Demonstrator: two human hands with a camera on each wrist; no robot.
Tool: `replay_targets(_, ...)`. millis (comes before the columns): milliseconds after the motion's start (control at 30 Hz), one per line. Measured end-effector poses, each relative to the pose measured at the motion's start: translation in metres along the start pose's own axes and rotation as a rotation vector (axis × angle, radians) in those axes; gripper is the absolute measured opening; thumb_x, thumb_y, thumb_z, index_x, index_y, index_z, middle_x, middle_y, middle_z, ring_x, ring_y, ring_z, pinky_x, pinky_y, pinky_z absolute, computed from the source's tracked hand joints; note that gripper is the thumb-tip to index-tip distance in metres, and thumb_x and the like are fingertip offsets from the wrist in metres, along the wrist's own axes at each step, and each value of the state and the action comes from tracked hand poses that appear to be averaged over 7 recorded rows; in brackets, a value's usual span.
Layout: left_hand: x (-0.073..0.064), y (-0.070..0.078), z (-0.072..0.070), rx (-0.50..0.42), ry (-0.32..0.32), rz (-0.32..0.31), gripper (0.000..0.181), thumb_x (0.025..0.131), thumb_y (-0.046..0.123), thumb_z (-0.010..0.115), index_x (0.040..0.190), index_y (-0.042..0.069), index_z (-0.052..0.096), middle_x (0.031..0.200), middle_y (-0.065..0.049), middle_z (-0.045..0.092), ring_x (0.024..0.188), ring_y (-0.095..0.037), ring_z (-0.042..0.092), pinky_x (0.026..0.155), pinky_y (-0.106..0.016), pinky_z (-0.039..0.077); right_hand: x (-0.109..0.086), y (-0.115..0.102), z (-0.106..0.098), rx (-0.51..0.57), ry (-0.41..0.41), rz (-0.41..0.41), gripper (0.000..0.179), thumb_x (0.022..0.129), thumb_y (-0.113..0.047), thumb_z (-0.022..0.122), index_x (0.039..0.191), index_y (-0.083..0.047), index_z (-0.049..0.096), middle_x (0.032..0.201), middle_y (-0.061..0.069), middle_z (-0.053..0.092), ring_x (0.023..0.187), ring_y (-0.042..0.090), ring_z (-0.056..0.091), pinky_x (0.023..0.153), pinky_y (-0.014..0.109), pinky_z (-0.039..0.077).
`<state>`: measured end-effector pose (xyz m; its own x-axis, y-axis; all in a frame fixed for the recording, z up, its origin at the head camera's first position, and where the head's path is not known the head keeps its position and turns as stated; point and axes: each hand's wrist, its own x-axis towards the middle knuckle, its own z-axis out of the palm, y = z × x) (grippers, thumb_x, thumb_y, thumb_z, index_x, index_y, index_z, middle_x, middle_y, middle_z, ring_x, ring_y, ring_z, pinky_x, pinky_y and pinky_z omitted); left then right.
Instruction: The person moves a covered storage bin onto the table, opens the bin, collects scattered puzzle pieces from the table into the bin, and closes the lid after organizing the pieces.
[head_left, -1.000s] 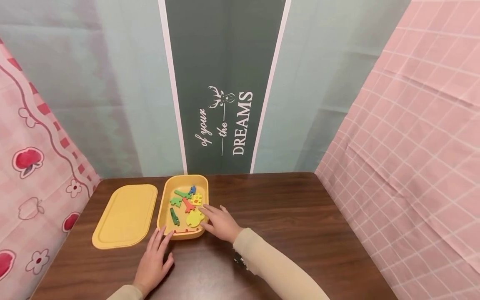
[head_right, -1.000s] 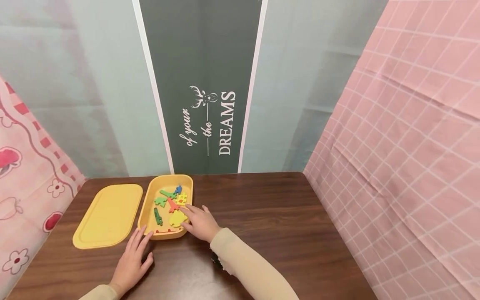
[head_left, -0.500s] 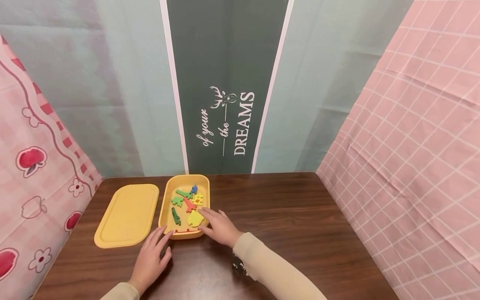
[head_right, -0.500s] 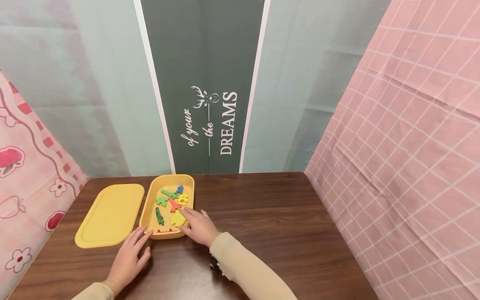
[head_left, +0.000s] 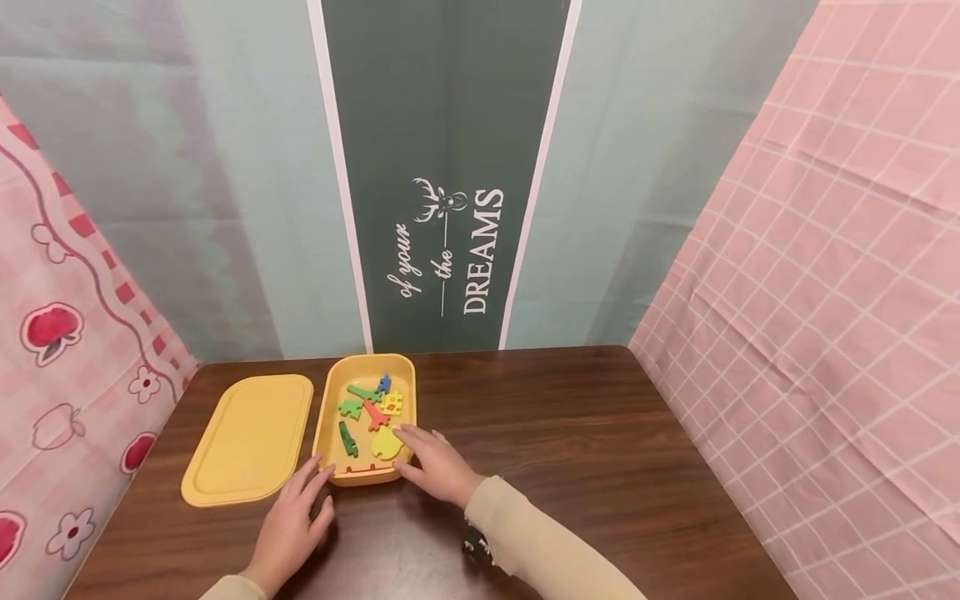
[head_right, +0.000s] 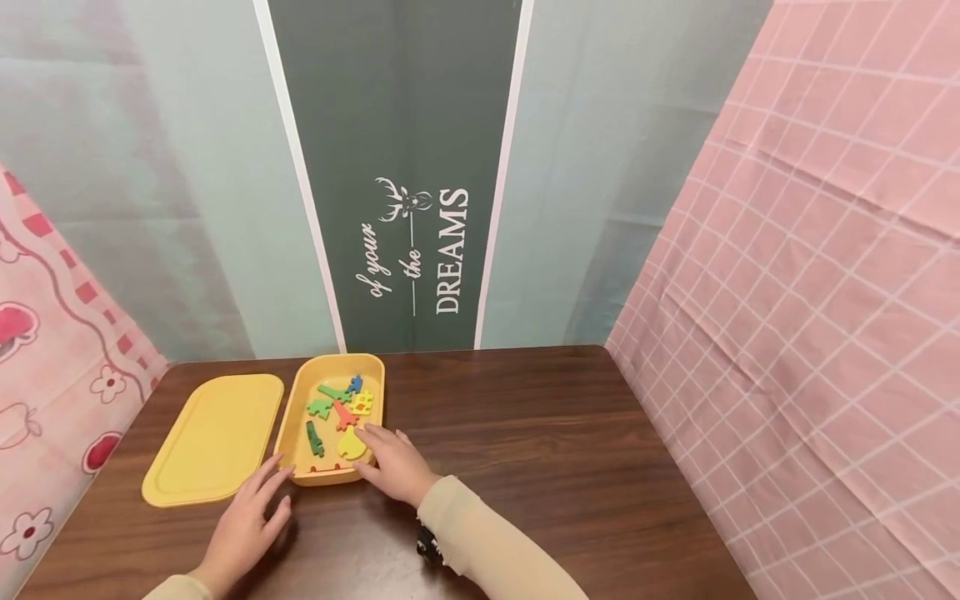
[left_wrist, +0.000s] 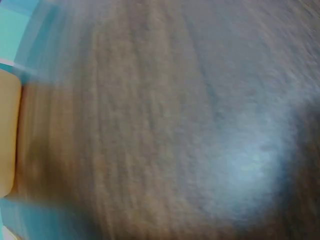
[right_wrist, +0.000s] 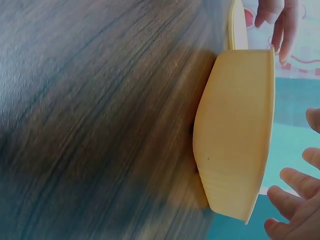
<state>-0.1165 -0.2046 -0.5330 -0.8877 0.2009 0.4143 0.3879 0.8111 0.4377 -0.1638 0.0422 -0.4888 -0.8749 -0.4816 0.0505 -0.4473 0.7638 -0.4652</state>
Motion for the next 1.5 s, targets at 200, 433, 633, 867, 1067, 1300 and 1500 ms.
replay_targets(200, 0.005, -0.001, -0.007, -0.027, 0.023, -0.015, 0.04, 0.078, 0.005, 0.067, 0.117, 0.002, 0.061, 0.134, -0.015, 0.046, 0.114, -0.036, 0.048, 0.083, -0.055, 0.043, -0.001, -0.009, 0.007, 0.047, 0.029, -0.044, 0.053, 0.094, -0.036, 0.052, 0.141, -0.012, 0.042, 0.144, 0.005, 0.041, 0.132, 0.016, 0.035, 0.106, 0.036, 0.028)
replay_targets(433, 0.012, -0.007, -0.018, -0.075, 0.058, -0.038, 0.044, 0.078, 0.004, 0.068, 0.12, 0.002, 0.057, 0.132, -0.019, 0.046, 0.115, -0.04, 0.045, 0.083, -0.057, 0.041, 0.002, -0.034, 0.013, 0.069, 0.071, -0.141, 0.053, 0.095, -0.034, 0.05, 0.14, -0.007, 0.042, 0.143, 0.005, 0.042, 0.132, 0.013, 0.035, 0.105, 0.028, 0.029)
replay_targets(633, 0.015, -0.019, -0.03, -0.123, 0.096, -0.049, 0.05, 0.078, 0.002, 0.067, 0.125, 0.0, 0.052, 0.132, -0.024, 0.044, 0.115, -0.046, 0.04, 0.084, -0.059, 0.037, 0.011, -0.058, 0.019, 0.105, 0.049, -0.204, 0.054, 0.097, -0.035, 0.045, 0.141, -0.004, 0.039, 0.144, 0.006, 0.04, 0.133, 0.013, 0.033, 0.105, 0.025, 0.027)
replay_targets(867, 0.022, -0.035, -0.044, -0.179, 0.103, -0.068, 0.055, 0.082, 0.005, 0.065, 0.132, -0.001, 0.045, 0.135, -0.028, 0.039, 0.117, -0.052, 0.034, 0.09, -0.064, 0.028, 0.032, -0.083, 0.019, 0.176, 0.035, -0.222, 0.057, 0.098, -0.037, 0.042, 0.144, -0.005, 0.033, 0.147, 0.006, 0.035, 0.134, 0.01, 0.029, 0.105, 0.021, 0.025)
replay_targets(1067, 0.022, -0.047, -0.057, -0.207, 0.052, -0.13, 0.056, 0.09, 0.014, 0.059, 0.138, -0.003, 0.036, 0.136, -0.032, 0.034, 0.12, -0.054, 0.03, 0.095, -0.066, 0.022, 0.045, -0.104, 0.028, 0.287, -0.034, -0.197, 0.059, 0.098, -0.038, 0.041, 0.145, -0.004, 0.029, 0.148, 0.006, 0.032, 0.134, 0.007, 0.026, 0.104, 0.019, 0.025)
replay_targets(1300, 0.025, -0.062, -0.068, -0.188, 0.0, -0.175, 0.057, 0.093, 0.021, 0.055, 0.14, -0.004, 0.032, 0.135, -0.034, 0.034, 0.121, -0.054, 0.03, 0.096, -0.066, 0.021, 0.056, -0.123, 0.042, 0.423, -0.058, -0.109, 0.063, 0.097, -0.038, 0.043, 0.146, -0.002, 0.026, 0.149, 0.009, 0.028, 0.134, 0.009, 0.025, 0.104, 0.02, 0.027)
replay_targets(1500, 0.021, -0.077, -0.074, -0.171, -0.017, -0.191, 0.057, 0.094, 0.021, 0.054, 0.139, -0.006, 0.032, 0.134, -0.035, 0.034, 0.121, -0.055, 0.031, 0.097, -0.065, 0.021, 0.062, -0.133, 0.05, 0.501, -0.079, -0.049, 0.063, 0.097, -0.036, 0.045, 0.145, -0.001, 0.027, 0.148, 0.01, 0.029, 0.134, 0.011, 0.027, 0.104, 0.022, 0.028)
